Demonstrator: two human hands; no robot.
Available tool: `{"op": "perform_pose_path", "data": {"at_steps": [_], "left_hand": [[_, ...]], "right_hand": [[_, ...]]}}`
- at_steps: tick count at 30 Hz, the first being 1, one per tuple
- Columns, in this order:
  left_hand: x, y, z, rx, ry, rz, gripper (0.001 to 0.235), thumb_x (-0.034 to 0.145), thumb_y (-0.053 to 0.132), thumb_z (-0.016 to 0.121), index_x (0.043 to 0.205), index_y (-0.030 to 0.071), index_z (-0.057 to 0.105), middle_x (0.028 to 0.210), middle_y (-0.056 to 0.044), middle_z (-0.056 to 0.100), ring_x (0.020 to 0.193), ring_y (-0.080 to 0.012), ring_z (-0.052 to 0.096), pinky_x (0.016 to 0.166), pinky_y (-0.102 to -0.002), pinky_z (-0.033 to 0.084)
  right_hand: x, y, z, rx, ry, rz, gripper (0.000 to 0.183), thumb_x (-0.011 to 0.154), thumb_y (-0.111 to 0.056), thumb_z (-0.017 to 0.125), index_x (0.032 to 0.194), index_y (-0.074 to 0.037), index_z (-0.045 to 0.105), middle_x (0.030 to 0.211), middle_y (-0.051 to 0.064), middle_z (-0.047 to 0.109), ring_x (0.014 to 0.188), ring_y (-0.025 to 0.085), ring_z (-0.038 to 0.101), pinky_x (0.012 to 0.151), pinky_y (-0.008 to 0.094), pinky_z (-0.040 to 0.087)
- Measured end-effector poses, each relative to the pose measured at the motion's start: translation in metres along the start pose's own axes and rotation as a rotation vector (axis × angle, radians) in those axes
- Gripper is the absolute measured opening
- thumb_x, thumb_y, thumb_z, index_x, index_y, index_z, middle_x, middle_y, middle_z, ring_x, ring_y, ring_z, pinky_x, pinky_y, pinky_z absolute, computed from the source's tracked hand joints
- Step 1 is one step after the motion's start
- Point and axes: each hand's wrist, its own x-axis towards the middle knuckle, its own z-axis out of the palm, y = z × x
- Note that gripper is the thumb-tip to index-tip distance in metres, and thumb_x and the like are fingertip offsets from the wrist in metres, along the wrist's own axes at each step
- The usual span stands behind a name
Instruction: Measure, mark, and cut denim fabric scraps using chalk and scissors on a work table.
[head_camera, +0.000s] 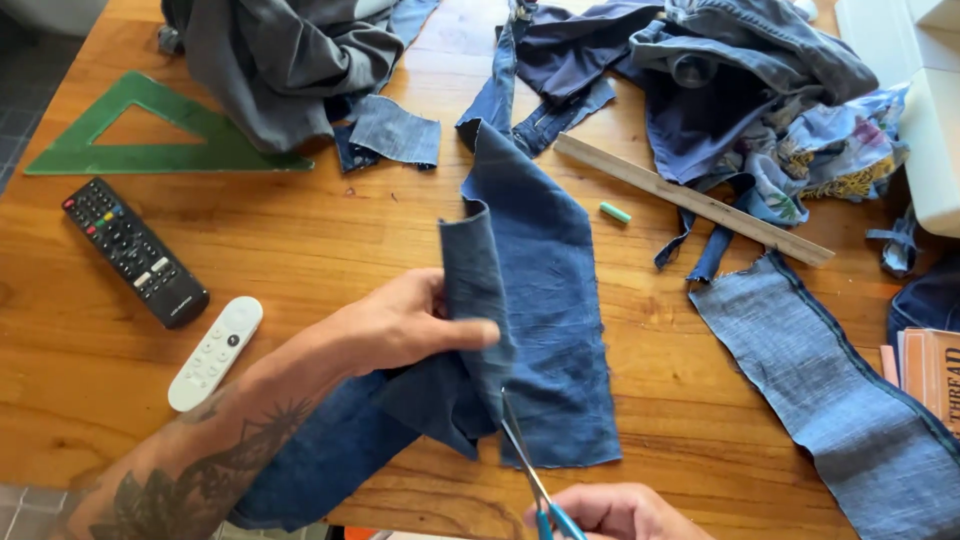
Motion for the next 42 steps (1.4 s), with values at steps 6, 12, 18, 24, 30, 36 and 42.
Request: {"op": "perform_pose_path", "data": {"at_steps": [6,12,18,24,30,36,42], "left_hand": [[0.0,0.062,0.017,0.844,0.05,-0.059,0.033,0.091,0.05,0.076,0.105,0.021,0.084,0.103,0.004,0.085,0.097,-0.0116,0.076,0.091,-0.035,0.066],[0.087,0.048,0.006,-0.383,0.2,0.423,0.017,0.099,0.003,0.082,0.115,0.003,0.077,0.102,-0.011,0.085,0.086,-0.0211,0.081,0.08,-0.036,0.072],[0.072,0.065,0.009,-0.196,0.583,0.249,0.046,0.105,0.029,0.073,0.145,0.007,0.073,0.138,-0.008,0.085,0.126,-0.0197,0.08,0.112,-0.035,0.066],[0.059,0.077,-0.003,-0.042,0.296,0.016,0.094,0.065,0.028,0.096,0.155,0.013,0.076,0.152,-0.004,0.086,0.138,-0.0176,0.079,0.126,-0.032,0.057],[0.069,0.055,-0.022,-0.209,0.058,0.03,0.09,0.062,0.012,0.098,0.148,0.001,0.076,0.137,-0.013,0.086,0.12,-0.0238,0.08,0.111,-0.04,0.066],[0.064,0.058,-0.024,0.034,-0.055,-0.005,0.093,0.061,0.033,0.098,0.147,0.005,0.08,0.141,-0.004,0.085,0.128,-0.018,0.076,0.118,-0.036,0.06],[0.064,0.046,-0.007,-0.361,-0.031,-0.186,0.062,0.076,0.006,0.093,0.135,-0.007,0.078,0.126,-0.019,0.086,0.106,-0.0304,0.079,0.102,-0.048,0.068]], "right_hand": [[0.019,-0.066,0.016,0.052,0.389,0.144,0.05,0.1,-0.003,0.086,0.149,0.008,0.081,0.108,0.03,0.089,0.081,0.022,0.077,0.074,0.03,0.059],[0.059,-0.154,0.04,-0.192,0.509,-0.178,0.054,0.097,-0.021,0.084,0.142,0.008,0.082,0.102,0.027,0.086,0.067,0.026,0.078,0.053,0.03,0.046],[0.092,-0.168,0.013,-0.165,0.563,-0.13,0.051,0.098,-0.022,0.084,0.14,0.007,0.081,0.101,0.021,0.083,0.066,0.023,0.075,0.051,0.028,0.05],[0.092,-0.167,-0.021,-0.196,0.416,-0.103,0.057,0.102,-0.02,0.082,0.152,0.007,0.077,0.105,0.023,0.085,0.074,0.02,0.079,0.057,0.027,0.053],[0.086,-0.163,-0.033,-0.268,0.284,-0.136,0.063,0.101,-0.024,0.085,0.156,0.006,0.074,0.108,0.021,0.085,0.083,0.021,0.08,0.068,0.029,0.058],[0.086,-0.145,-0.041,-0.308,0.219,-0.19,0.062,0.106,-0.02,0.083,0.162,0.001,0.067,0.118,0.019,0.084,0.09,0.023,0.085,0.074,0.03,0.061],[0.088,-0.128,-0.03,-0.28,0.241,-0.286,0.057,0.11,-0.017,0.079,0.161,0.002,0.064,0.122,0.02,0.082,0.093,0.026,0.084,0.093,0.039,0.069]]}}
